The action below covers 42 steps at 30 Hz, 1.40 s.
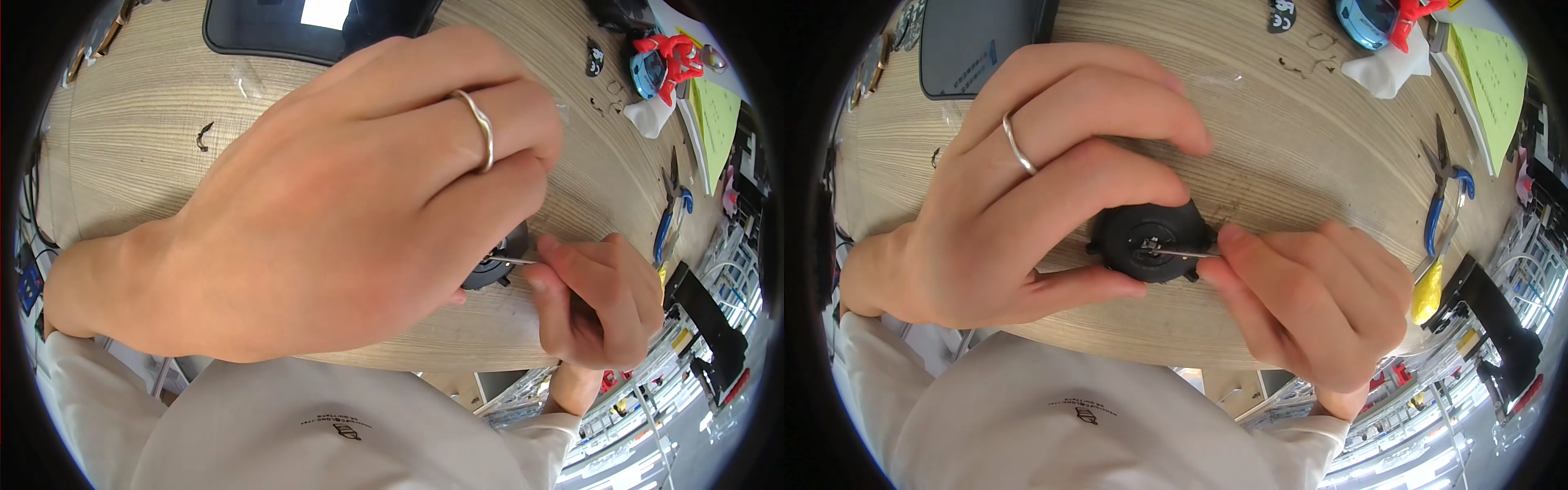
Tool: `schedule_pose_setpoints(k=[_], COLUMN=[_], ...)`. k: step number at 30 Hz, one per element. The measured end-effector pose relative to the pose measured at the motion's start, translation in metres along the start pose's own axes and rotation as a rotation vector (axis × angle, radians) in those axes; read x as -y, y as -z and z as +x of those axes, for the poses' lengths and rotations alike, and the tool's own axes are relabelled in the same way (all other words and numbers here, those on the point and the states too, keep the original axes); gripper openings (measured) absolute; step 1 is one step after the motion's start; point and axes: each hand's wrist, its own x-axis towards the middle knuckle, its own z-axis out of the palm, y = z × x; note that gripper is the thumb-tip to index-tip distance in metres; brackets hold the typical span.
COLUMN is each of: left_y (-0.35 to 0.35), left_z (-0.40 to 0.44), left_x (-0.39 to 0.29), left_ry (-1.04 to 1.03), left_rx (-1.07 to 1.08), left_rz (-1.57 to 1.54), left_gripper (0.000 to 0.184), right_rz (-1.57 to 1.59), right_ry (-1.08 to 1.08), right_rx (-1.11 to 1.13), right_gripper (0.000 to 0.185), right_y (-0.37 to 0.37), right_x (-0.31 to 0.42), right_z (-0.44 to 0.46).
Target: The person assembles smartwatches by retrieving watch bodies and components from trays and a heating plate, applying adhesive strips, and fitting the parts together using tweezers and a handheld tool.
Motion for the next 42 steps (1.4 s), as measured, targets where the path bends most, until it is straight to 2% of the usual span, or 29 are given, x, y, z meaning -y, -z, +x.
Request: schedule_pose_setpoints(k=[6, 15, 18, 21, 24, 42], left_y=[-0.002, -0.01, -0.011, -0.012, -0.013, -0.014], left_z=[-0.001, -0.009, -0.012, -0.014, -0.017, -0.02], left_x=[0.003, 0.01, 0.01, 0.01, 0.012, 0.009], left_ry=[-0.019, -0.017, -0.017, -0.016, -0.018, -0.011], left_rx=[-0.023, -0.024, -0.027, -0.036, -0.043, -0.041], left_rz=[0.001, 0.029, 0.039, 0.053, 0.062, 0.069], left_gripper=[0.053, 0.053, 0.053, 0.053, 0.053, 0.053], right_rz=[0.002, -0.024, -0.063, 0.009, 0.038, 0.008], right_ry=[-0.02, 0.064, 0.029, 0.108, 0.109, 0.187], right_rx=[-0.008, 0.055, 0.1, 0.028, 0.088, 0.105], right_gripper=[0.024, 0.025, 0.03, 0.035, 0.038, 0.033], right_y=[0.0, 0.006, 0.006, 0.002, 0.01, 0.016], right_x=[0.0, -0.001, 0.001, -0.003, -0.006, -0.015], right_z=[0.0, 0.005, 0.007, 0.005, 0.005, 0.006])
